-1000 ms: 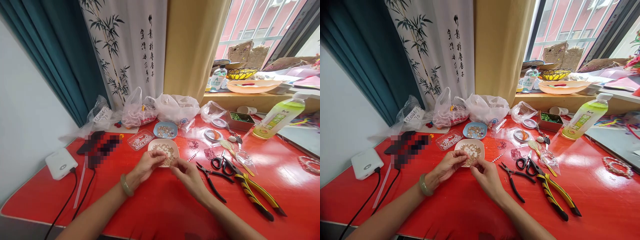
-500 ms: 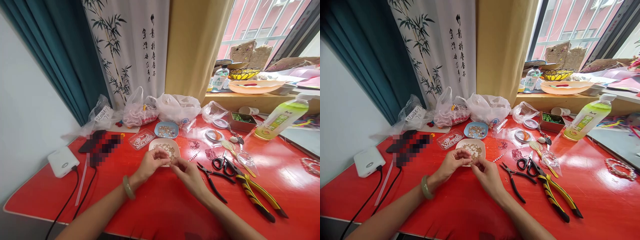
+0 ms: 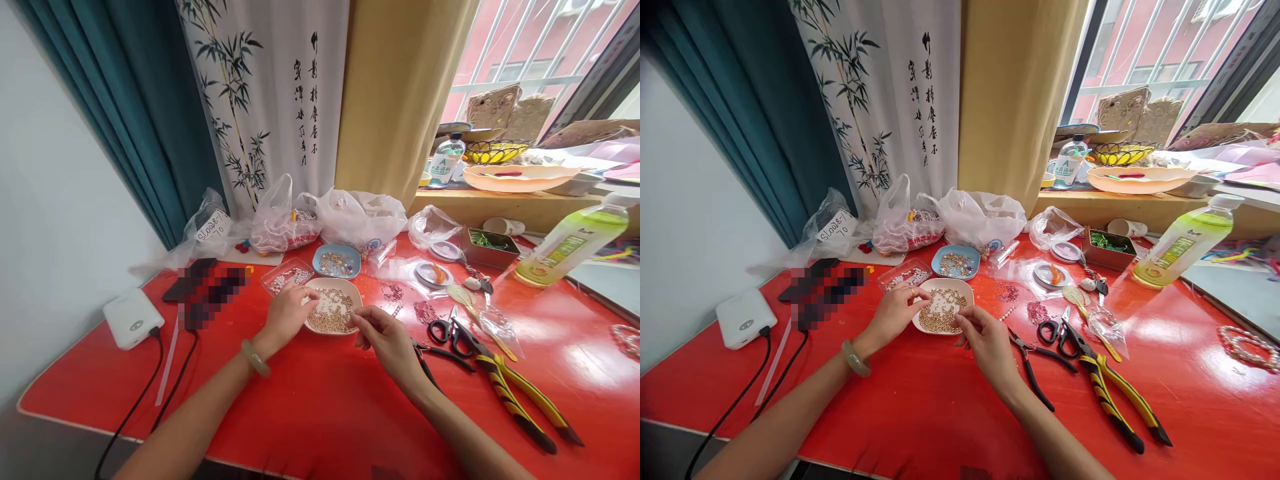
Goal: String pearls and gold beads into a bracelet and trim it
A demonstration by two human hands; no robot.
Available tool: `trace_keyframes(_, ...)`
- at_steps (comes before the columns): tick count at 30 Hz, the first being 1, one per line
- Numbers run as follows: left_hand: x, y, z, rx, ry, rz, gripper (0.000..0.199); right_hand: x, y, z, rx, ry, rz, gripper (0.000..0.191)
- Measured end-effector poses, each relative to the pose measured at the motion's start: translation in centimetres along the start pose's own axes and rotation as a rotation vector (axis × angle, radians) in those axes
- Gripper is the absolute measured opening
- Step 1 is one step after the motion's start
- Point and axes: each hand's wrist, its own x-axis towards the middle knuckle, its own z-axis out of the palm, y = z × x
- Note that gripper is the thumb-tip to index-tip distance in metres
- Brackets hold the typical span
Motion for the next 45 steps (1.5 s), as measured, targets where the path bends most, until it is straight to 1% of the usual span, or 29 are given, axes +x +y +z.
trace_keyframes(1, 0.0, -0.1, -0.2, 0.125, -0.024, -0.001, 0.013, 0.1, -0.1, -0.1, 0.004, 0.007, 0.0, 0.018)
trace_keyframes(3, -0.2, -0.3, -0.3, 0.267, -0.11, -0.003, 0.014, 0.2, -0.2, -0.2, 0.009, 0.014, 0.001, 0.018)
trace_keyframes(5, -0.4, -0.2, -0.3, 0.318, -0.186, 0.017, 0.02, 0.2, -0.3, -0.3, 0.013, 0.017, 0.003, 0.018)
trace_keyframes(7, -0.4, -0.1, -0.3, 0.349, -0.225, 0.05, 0.024, 0.2, -0.4, -0.2, 0.02, 0.016, 0.001, 0.017)
trace_keyframes(10, -0.4, 0.2, -0.1, 0.389, -0.247, 0.067, 0.021, 0.2, -0.5, 0.0, 0.021, 0.008, 0.006, 0.018)
trace_keyframes(14, -0.3, 0.6, 0.3, 0.406, -0.234, 0.08, 0.007, 0.2, -0.6, 0.2, 0.007, -0.02, -0.003, 0.019)
trace_keyframes(17, -0.3, 0.5, 0.7, 0.384, -0.246, 0.094, 0.008, 0.2, -0.6, 0.2, 0.007, -0.041, -0.012, 0.02)
trace_keyframes(19, -0.3, 0.4, 0.9, 0.375, -0.231, 0.116, 0.009, 0.1, -0.7, 0.2, 0.005, -0.049, -0.009, 0.021)
trace_keyframes(24, -0.5, 0.7, 1.1, 0.36, -0.147, 0.194, 0.009, 0.1, -0.8, 0.2, -0.013, -0.059, -0.001, 0.021)
trace_keyframes(26, -0.4, 0.8, 1.0, 0.333, -0.137, 0.21, 0.009, 0.2, -0.8, 0.2, -0.018, -0.06, 0.001, 0.022)
trace_keyframes(29, -0.2, 0.5, 0.9, 0.27, -0.144, 0.184, 0.014, 0.2, -0.9, 0.2, -0.025, -0.054, 0.011, 0.023)
trace_keyframes(32, 0.3, -0.1, 0.8, 0.247, -0.086, 0.111, 0.02, 0.2, -0.9, 0.1, -0.017, -0.043, 0.017, 0.024)
trace_keyframes(34, 0.7, -0.5, 0.5, 0.278, -0.012, 0.079, 0.021, 0.1, -1.0, 0.0, -0.006, -0.04, 0.013, 0.023)
trace_keyframes(39, 1.6, -1.4, -1.3, 0.436, 0.129, 0.155, 0.022, 0.2, -1.3, -0.2, 0.001, -0.029, 0.02, 0.02)
trace_keyframes(41, 1.8, -1.7, -2.0, 0.469, 0.163, 0.142, 0.022, 0.2, -1.4, -0.3, 0.004, -0.027, 0.025, 0.02)
trace_keyframes(43, 1.9, -1.8, -2.4, 0.454, 0.149, 0.139, 0.019, 0.2, -1.4, -0.3, 0.008, -0.029, 0.027, 0.02)
trace_keyframes(45, 1.8, -1.6, -2.3, 0.442, 0.084, 0.185, 0.018, 0.2, -1.4, -0.3, 0.007, -0.029, 0.022, 0.02)
